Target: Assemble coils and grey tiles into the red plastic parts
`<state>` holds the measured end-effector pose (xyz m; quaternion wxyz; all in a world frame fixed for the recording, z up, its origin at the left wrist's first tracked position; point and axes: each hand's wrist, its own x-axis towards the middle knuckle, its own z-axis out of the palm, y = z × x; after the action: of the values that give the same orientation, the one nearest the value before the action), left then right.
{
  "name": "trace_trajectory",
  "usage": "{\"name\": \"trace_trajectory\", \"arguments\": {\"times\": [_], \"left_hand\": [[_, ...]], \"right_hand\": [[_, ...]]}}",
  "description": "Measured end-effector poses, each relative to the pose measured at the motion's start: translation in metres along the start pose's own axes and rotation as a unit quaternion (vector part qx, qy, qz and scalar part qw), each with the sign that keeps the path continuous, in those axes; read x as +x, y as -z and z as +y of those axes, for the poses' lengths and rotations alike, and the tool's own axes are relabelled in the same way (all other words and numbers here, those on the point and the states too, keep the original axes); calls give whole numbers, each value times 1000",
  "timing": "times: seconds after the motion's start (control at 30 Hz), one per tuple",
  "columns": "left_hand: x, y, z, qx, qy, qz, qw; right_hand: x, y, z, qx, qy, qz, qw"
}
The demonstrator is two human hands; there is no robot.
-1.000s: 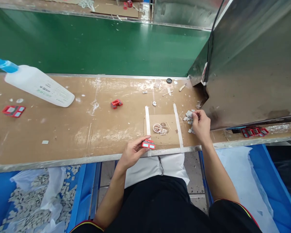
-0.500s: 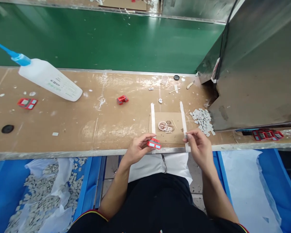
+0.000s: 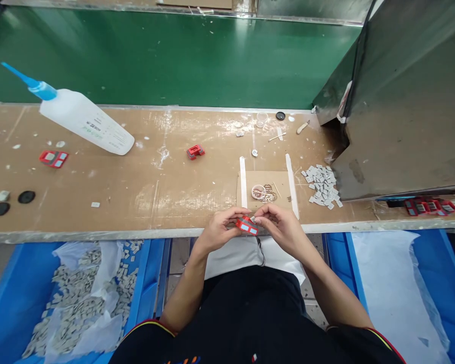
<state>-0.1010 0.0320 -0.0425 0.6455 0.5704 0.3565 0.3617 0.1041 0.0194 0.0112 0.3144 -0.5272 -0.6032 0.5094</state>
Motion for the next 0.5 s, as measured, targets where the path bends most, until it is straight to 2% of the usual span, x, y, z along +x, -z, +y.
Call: {"name": "trace_trajectory", "arguments": {"times": [0.13,0.33,0.5], "left_hand": [[1,0,2,13,-5,-9,1000],[0,0,3,52,-18,-12,998],[-1,0,3,105,-21,-16,994]], "right_hand": [[4,0,0,-20,-1,-20,1000],[3,2,-6,-138,71,-21,988],[-3,-3,-7,-228,77,-9,970]]}}
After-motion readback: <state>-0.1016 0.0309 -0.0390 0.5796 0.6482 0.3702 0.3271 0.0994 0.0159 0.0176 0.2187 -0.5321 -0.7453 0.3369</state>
